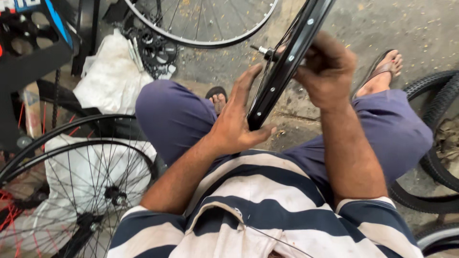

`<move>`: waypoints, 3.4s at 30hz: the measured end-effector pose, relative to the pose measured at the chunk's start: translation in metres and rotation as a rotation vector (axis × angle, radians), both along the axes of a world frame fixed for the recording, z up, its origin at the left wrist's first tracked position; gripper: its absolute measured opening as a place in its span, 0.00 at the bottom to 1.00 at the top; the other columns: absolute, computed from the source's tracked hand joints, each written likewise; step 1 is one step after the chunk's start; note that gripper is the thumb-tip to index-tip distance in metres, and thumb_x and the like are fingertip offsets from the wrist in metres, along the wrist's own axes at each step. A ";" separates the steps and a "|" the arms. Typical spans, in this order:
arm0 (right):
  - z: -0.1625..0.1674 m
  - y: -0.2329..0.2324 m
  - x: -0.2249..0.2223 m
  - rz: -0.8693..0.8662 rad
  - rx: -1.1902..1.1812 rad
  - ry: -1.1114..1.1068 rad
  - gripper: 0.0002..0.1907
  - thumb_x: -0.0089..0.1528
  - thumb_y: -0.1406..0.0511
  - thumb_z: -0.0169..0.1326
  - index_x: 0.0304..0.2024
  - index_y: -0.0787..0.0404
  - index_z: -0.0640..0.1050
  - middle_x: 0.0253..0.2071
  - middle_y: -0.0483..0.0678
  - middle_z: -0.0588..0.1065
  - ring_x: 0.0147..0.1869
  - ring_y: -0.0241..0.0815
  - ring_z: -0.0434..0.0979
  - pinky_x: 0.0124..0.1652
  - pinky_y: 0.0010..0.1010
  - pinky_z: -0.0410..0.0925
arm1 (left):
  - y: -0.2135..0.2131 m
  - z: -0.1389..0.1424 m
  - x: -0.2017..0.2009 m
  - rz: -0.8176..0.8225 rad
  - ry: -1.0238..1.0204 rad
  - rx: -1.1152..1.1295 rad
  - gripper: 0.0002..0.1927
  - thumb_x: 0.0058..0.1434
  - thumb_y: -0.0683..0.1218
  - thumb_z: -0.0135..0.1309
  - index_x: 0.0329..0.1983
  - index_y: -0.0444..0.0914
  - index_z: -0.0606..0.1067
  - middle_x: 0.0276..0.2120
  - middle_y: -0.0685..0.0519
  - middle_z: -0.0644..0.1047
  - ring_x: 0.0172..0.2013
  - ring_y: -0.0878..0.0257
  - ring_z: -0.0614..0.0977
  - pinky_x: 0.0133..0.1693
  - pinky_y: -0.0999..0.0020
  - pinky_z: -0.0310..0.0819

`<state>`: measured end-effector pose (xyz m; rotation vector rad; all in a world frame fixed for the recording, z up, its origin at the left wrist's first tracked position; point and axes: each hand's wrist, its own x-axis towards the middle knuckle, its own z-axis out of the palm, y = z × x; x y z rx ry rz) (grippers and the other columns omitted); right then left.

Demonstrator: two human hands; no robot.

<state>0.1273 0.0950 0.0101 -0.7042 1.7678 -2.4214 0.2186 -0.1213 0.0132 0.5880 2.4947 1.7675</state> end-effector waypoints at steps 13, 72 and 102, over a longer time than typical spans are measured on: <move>-0.015 0.002 -0.008 -0.074 0.110 -0.027 0.09 0.75 0.70 0.58 0.55 0.71 0.80 0.45 0.50 0.80 0.45 0.35 0.77 0.47 0.23 0.70 | 0.004 0.002 0.005 0.038 0.160 -0.004 0.49 0.62 0.43 0.64 0.79 0.38 0.48 0.75 0.40 0.53 0.76 0.44 0.58 0.75 0.54 0.54; -0.032 -0.007 0.003 -0.233 0.237 0.161 0.15 0.66 0.76 0.60 0.54 0.65 0.73 0.52 0.53 0.77 0.56 0.43 0.78 0.57 0.37 0.74 | 0.004 -0.013 0.012 0.011 0.208 0.055 0.49 0.58 0.41 0.63 0.78 0.34 0.48 0.74 0.34 0.58 0.75 0.38 0.61 0.75 0.51 0.54; 0.026 -0.013 0.032 -0.224 0.432 0.291 0.20 0.62 0.76 0.62 0.57 0.69 0.76 0.54 0.54 0.76 0.59 0.44 0.78 0.59 0.31 0.71 | 0.020 -0.035 -0.031 -0.173 -0.240 0.864 0.36 0.75 0.47 0.51 0.79 0.34 0.51 0.75 0.46 0.60 0.76 0.57 0.60 0.77 0.61 0.52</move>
